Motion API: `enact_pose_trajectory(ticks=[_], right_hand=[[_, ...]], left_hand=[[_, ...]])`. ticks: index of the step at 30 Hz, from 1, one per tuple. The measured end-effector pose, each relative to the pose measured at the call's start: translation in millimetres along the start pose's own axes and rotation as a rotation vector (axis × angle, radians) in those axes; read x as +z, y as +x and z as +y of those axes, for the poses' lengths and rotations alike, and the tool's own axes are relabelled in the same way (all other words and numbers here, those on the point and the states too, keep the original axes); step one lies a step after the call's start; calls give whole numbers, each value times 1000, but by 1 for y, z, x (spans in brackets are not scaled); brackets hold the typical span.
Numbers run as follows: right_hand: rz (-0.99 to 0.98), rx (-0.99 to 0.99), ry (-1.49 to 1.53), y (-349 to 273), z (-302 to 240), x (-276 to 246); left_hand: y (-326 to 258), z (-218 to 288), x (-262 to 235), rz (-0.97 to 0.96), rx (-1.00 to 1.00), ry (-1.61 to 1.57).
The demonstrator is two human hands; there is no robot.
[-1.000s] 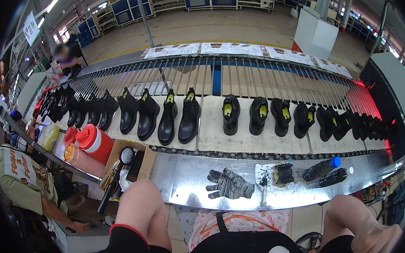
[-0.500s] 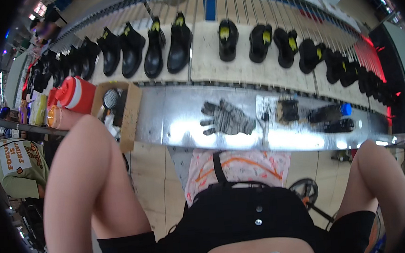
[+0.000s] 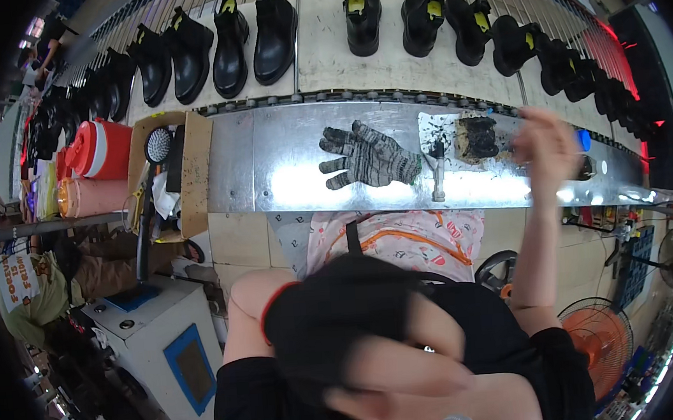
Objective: Using a brush to apply a substance or clean black boots on an assembly line.
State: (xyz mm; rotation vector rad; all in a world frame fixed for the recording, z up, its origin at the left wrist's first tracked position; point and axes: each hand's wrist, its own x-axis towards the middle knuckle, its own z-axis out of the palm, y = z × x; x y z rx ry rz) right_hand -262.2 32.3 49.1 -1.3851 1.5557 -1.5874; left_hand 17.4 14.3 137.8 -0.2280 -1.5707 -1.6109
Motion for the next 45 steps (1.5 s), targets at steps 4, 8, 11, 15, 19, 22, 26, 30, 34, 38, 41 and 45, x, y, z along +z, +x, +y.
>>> enact_pose_trajectory(ticks=[4,8,11,15,19,22,26,30,34,38,41,45], right_hand=[[-305,410,-7,-51,102,33],[-358,556,-41,-65,139,51],[-445,637,-275,-61,146,63],[-556,442,-588,-59,145,73],[-385,230,-466,-60,131,95],[-372,301,-261,-47,111,116],[-353,359,-53,-33,102,127],[-381,265,-148,-27,96,128],[-60,-173,12,-30,81,127],[-277,2,-2,-41,67,135],[-579,206,-261,-40,62,135],[-486,572,1422,-40,103,120]], left_hand=[[-13,0,4,-391,-374,-458],[-2,0,-1,-134,-455,-507],[0,-16,3,44,-337,-559],[-18,-45,-9,203,-356,190],[-60,-121,-58,214,-608,843],[-78,-140,-72,48,-950,1091],[-78,-148,-82,104,-794,1211],[-88,-153,-94,114,-642,1324],[-81,-158,-97,149,-719,1246],[-70,-162,-98,267,-561,1074],[-66,-157,-96,430,-557,1009],[-90,-169,-58,353,-294,1061]])
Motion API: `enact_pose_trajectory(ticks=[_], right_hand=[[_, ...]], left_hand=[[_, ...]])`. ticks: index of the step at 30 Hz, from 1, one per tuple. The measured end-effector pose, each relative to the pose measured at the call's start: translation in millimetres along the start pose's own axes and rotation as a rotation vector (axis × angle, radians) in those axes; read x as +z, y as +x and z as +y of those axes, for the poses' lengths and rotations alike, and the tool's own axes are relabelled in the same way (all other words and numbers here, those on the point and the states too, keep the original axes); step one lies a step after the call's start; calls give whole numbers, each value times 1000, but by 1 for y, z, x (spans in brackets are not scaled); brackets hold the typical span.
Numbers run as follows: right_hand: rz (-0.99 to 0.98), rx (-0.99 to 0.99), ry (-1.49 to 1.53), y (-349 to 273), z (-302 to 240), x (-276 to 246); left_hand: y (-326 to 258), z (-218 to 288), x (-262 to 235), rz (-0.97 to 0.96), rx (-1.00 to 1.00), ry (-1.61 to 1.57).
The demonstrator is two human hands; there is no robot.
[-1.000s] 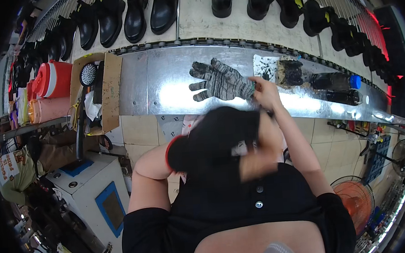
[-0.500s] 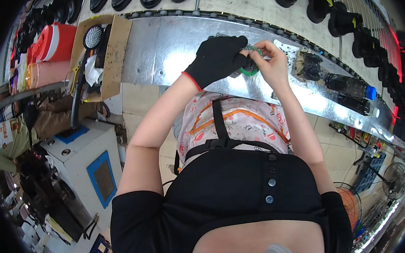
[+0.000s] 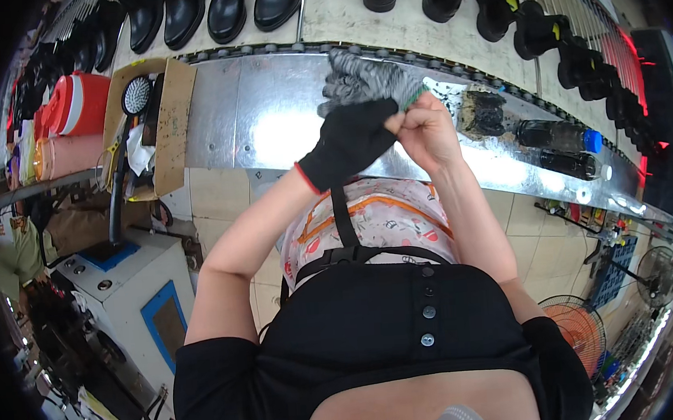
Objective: Using a brush to apply a substance or clean black boots on an assembly line.
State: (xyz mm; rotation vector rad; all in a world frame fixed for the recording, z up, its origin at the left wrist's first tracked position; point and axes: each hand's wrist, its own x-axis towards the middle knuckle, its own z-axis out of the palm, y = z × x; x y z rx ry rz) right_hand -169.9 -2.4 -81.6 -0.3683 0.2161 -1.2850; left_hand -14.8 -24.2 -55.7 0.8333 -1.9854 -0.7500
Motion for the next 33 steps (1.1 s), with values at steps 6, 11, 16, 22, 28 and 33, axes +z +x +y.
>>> enact_pose_trajectory(ticks=[6,11,16,22,28,33], right_hand=[[621,-191,-639,1,27,-16],[-153,64,-986,39,7,-1],[254,-134,-1720,35,5,-11],[-168,118,-2360,28,20,-2],[-318,795,-2402,36,30,-2],[-649,40,-2091,-12,48,10]], left_hand=[[-9,24,3,-249,-12,-77],[-10,35,7,-410,3,31],[-16,46,13,-553,131,-86],[-1,42,7,-448,96,181],[17,21,11,-585,193,226],[10,75,37,-676,461,161]])
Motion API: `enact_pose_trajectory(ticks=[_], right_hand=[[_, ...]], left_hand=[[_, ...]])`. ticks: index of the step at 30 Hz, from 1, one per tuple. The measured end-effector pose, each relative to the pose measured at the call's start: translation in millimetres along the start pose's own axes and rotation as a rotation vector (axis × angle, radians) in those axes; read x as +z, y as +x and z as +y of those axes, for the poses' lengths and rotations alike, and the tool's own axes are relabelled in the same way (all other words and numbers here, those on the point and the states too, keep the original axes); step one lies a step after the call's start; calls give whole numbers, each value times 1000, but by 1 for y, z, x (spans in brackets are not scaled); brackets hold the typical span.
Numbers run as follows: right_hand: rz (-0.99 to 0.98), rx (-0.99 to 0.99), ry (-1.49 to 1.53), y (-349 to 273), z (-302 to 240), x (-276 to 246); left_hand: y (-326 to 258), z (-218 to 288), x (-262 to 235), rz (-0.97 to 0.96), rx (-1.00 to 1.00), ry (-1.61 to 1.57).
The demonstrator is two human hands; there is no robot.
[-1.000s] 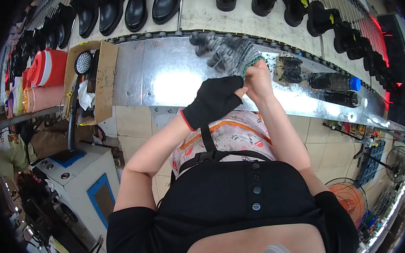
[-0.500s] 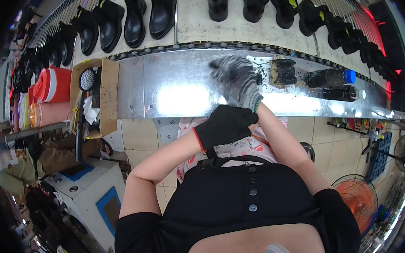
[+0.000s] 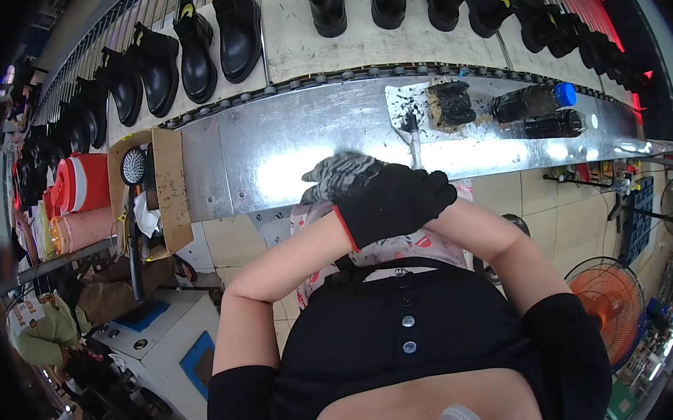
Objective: Using a brush to apply a substance or clean black boots on an assembly line.
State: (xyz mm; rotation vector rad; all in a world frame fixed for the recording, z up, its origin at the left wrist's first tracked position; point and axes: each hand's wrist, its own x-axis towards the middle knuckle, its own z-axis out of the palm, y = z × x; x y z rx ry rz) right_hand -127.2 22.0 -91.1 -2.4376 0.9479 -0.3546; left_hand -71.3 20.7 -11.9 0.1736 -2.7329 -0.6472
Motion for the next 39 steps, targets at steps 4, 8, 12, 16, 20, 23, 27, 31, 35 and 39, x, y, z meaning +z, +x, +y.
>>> enact_pose_trajectory(ticks=[4,8,12,16,20,23,27,31,35,39], right_hand=[[202,243,524,-24,-7,-15],[352,524,-2,-68,14,-25],[157,910,6,-90,12,-48],[117,903,-43,-102,20,-29],[88,1166,125,-93,14,-36],[254,1194,83,-111,32,-10],[483,1025,4,-125,16,-2],[1027,979,180,-144,13,17],[861,1260,749,-152,12,21],[394,959,229,-155,3,28]], left_hand=[[-13,14,-42,180,25,-450],[-20,52,-111,2,114,-1470],[-24,59,-118,79,265,-1581],[-13,68,-122,44,88,-1942],[-17,65,-118,164,106,-1786],[-27,50,-107,39,-80,-1749],[-41,17,-75,62,-474,-1067],[-72,-15,-39,264,-669,-1097],[-91,-32,-39,431,-889,-1198],[-95,-47,-33,515,-935,-1209]])
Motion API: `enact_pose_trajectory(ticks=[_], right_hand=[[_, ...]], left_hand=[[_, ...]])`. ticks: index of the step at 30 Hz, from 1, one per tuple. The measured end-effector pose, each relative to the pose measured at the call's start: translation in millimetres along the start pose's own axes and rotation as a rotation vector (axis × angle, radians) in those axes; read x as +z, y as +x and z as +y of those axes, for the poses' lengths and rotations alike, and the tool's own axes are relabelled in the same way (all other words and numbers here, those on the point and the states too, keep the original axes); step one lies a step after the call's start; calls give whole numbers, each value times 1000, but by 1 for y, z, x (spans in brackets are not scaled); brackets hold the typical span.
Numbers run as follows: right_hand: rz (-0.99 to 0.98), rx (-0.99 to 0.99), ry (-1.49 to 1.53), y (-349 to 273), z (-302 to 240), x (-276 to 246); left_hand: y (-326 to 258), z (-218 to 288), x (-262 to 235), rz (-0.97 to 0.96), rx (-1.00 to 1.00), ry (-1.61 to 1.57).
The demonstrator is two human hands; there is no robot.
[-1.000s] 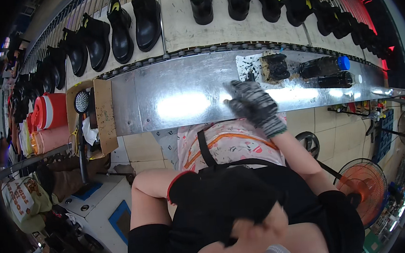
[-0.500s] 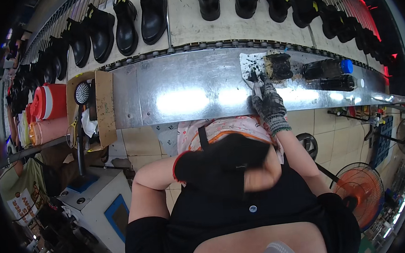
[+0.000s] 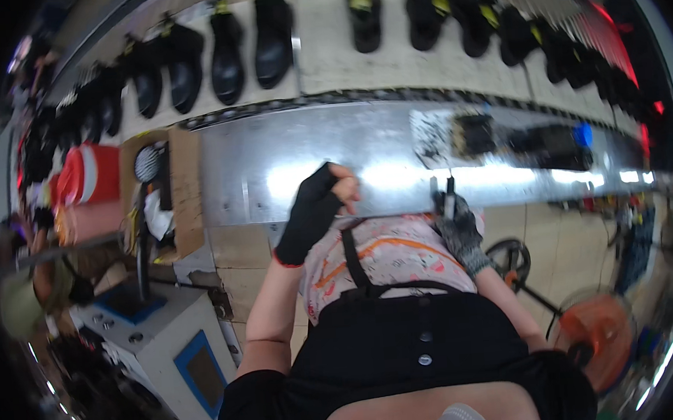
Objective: Using a brush to apply a substance or clean black boots on an assembly line.
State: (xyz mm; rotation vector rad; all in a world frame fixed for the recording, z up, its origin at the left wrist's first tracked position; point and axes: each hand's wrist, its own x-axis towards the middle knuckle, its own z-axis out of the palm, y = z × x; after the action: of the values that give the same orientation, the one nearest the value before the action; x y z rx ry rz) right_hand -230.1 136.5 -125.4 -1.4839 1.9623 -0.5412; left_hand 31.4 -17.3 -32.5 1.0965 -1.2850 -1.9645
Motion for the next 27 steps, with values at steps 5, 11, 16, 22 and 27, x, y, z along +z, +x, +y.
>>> enact_pose_trajectory(ticks=[5,11,16,22,27], right_hand=[[-20,24,144,60,-23,18],[80,-298,-117,129,-63,50],[43,-501,-228,144,-62,49],[111,-549,-194,150,-67,49],[111,-571,-222,154,-66,56]], left_hand=[[46,-11,-14,-10,57,-62],[140,-38,-52,334,317,246],[208,-34,-108,935,502,675],[265,22,-123,899,239,741],[292,34,-134,822,-19,720]])
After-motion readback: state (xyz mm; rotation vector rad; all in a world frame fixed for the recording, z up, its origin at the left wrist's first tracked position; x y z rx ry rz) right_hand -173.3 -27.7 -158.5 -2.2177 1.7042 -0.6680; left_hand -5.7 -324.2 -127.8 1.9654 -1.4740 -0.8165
